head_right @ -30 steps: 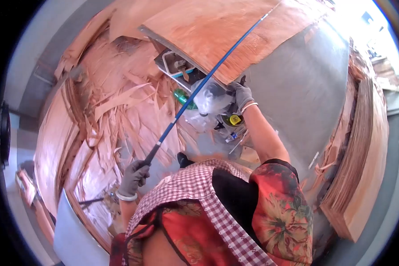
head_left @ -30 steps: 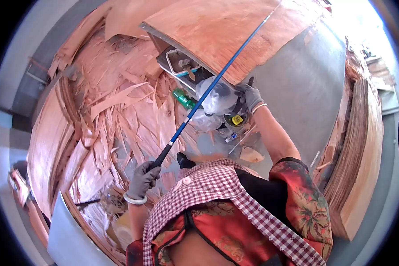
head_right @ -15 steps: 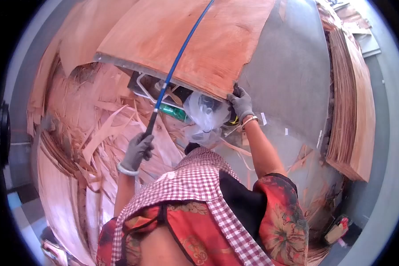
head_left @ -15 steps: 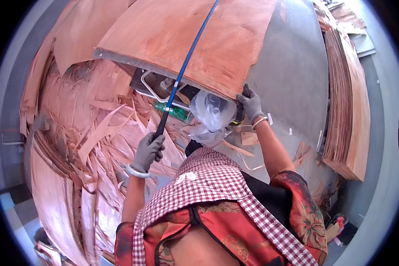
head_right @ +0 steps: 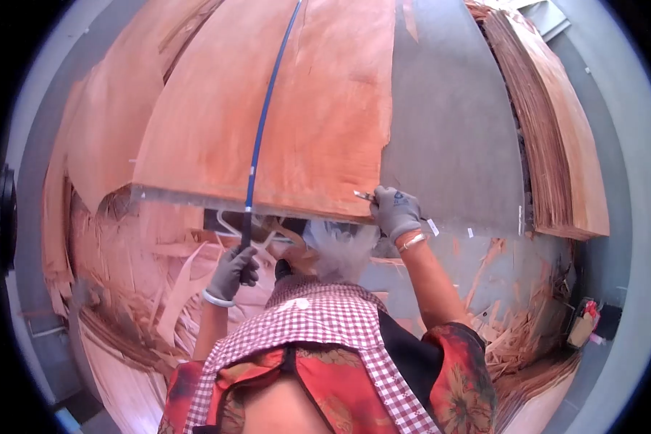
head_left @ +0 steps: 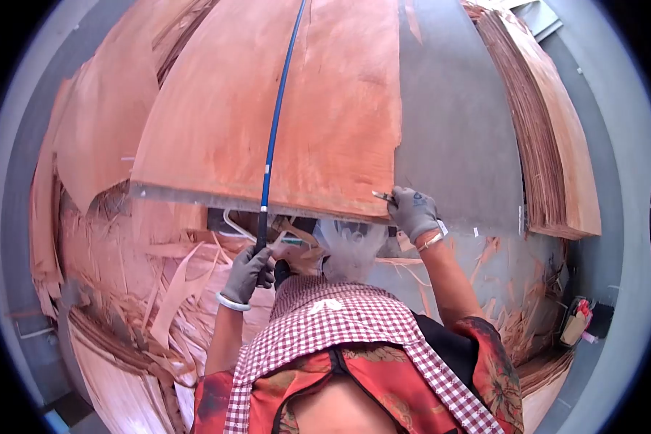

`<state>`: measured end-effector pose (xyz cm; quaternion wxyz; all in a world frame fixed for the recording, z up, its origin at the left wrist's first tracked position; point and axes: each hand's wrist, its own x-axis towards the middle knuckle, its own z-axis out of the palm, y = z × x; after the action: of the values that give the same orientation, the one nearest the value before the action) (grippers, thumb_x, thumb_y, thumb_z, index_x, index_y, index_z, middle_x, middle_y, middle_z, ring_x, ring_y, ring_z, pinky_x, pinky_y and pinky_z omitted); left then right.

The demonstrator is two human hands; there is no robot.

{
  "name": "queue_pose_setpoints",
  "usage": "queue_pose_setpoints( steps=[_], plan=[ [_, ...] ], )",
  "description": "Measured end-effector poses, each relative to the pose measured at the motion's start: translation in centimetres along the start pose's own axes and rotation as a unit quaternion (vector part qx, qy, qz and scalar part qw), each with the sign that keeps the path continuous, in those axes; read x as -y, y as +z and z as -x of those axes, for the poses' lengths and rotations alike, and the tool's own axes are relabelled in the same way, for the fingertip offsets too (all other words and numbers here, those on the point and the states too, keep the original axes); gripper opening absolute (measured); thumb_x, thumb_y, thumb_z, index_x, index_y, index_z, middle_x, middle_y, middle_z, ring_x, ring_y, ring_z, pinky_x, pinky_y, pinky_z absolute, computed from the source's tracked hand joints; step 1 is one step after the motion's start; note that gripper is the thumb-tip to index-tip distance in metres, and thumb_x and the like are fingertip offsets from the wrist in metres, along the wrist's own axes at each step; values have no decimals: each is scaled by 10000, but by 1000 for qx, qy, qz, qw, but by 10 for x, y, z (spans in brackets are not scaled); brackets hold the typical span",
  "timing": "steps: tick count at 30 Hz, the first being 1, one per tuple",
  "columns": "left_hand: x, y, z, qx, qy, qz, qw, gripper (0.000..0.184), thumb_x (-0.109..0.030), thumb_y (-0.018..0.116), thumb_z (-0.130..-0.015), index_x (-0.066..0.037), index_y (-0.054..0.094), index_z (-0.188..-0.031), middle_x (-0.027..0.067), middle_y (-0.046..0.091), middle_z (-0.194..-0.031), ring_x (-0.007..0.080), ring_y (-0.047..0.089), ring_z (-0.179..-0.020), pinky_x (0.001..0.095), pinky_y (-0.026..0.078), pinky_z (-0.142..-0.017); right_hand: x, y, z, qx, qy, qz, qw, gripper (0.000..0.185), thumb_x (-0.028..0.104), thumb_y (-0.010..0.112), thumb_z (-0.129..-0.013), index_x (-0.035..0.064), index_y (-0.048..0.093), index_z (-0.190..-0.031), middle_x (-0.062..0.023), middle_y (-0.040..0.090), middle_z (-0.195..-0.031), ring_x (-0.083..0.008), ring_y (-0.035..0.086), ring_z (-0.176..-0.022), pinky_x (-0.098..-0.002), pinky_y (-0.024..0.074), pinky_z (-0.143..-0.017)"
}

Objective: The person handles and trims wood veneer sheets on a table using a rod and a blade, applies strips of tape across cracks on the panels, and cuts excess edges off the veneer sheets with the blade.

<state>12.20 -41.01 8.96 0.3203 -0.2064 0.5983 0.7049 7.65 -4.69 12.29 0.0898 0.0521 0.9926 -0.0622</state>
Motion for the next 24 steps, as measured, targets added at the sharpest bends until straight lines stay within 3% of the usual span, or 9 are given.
queue_pose_setpoints(
  steps=[2, 6, 7, 9, 11, 17, 24],
  plan=[
    [-7, -10, -15, 40, 2, 14, 999, 220, -271, 587, -882, -70, 506, -924, 40, 570, -673, 118, 569, -467, 226, 443, -375, 8, -1, -3, 8, -1, 19, 1000, 156, 260, 580, -778, 114, 584, -833, -90, 630, -848, -308, 620, -784, -424, 484, -674],
    [-20, -38, -38, 102, -18, -10, 995, 261, -288, 588, -880, -61, 493, -968, 56, 574, -667, 154, 587, -475, 261, 468, -385, 29, -12, -2, -92, 47, -74, 992, 147, 240, 588, -769, 95, 576, -787, -120, 620, -821, -325, 605, -738, -441, 467, -648],
    [-24, -43, -40, 118, -13, -20, 993, 262, -288, 584, -883, -58, 495, -973, 61, 576, -664, 154, 588, -478, 257, 471, -392, 30, -8, -1, -109, 73, -128, 983, 164, 218, 621, -771, 67, 556, -776, -95, 598, -716, -248, 602, -631, -389, 465, -573],
    [-30, -58, -44, 147, -14, -26, 989, 253, -286, 570, -893, -58, 497, -976, 57, 582, -681, 149, 593, -498, 259, 478, -406, 41, -5, 1, -100, 146, -352, 919, 187, 211, 641, -783, 56, 538, -773, -44, 553, -665, -165, 559, -584, -329, 447, -522],
    [-28, -72, -52, 160, -26, -35, 986, 257, -288, 567, -895, -57, 495, -980, 49, 584, -700, 144, 589, -507, 261, 480, -416, 62, -9, -1, -84, 169, -564, 804, 210, 191, 653, -809, 50, 504, -764, 27, 473, -650, -55, 471, -566, -231, 408, -466],
    [-30, -96, -57, 196, -19, -41, 979, 247, -290, 574, -893, -71, 487, -966, 34, 547, -647, 131, 543, -476, 253, 447, -409, 121, -27, -28, -26, 94, -622, 777, 168, 161, 630, -825, 38, 522, -785, 0, 507, -674, -73, 489, -567, -230, 430, -488],
    [-20, -106, -64, 149, 21, -88, 985, 200, -231, 610, -872, -62, 505, -895, -6, 501, -619, 85, 478, -495, 239, 400, -439, 192, -57, -78, 105, 7, -562, 820, 177, 169, 618, -816, 11, 539, -815, -29, 523, -683, -102, 511, -571, -247, 441, -497]
  ],
)
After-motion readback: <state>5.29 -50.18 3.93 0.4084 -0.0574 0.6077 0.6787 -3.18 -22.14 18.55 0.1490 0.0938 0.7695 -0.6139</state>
